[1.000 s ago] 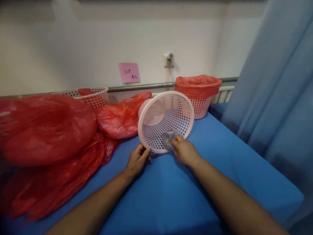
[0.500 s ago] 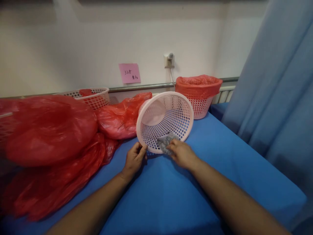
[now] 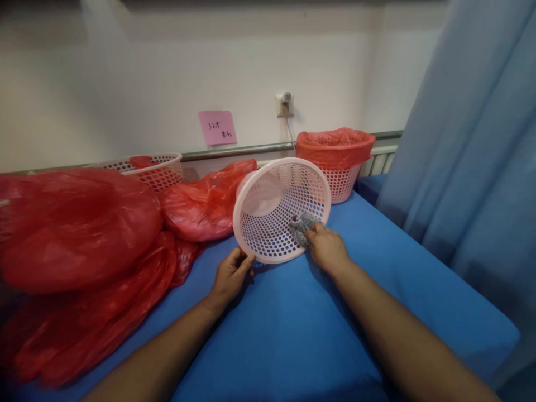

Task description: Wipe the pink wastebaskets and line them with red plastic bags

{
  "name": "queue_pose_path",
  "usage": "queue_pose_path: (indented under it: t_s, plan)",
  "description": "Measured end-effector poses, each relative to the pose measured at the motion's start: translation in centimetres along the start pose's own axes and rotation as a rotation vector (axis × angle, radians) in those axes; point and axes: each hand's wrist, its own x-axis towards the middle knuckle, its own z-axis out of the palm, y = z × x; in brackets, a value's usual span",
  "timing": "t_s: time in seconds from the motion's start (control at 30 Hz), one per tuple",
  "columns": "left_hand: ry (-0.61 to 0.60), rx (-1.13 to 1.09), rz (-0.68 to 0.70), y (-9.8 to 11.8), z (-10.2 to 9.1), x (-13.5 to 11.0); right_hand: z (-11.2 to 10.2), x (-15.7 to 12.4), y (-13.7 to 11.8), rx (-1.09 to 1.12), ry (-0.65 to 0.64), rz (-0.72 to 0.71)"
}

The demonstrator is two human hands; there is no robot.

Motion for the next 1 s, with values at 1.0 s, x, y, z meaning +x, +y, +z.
queue_pose_path:
  t_s: [1.0]
  plan:
    - [-0.084,0.003,0.015,0.1,0.3,-0.3,0.2,0.1,0.7,0.0,-0.001,-0.006]
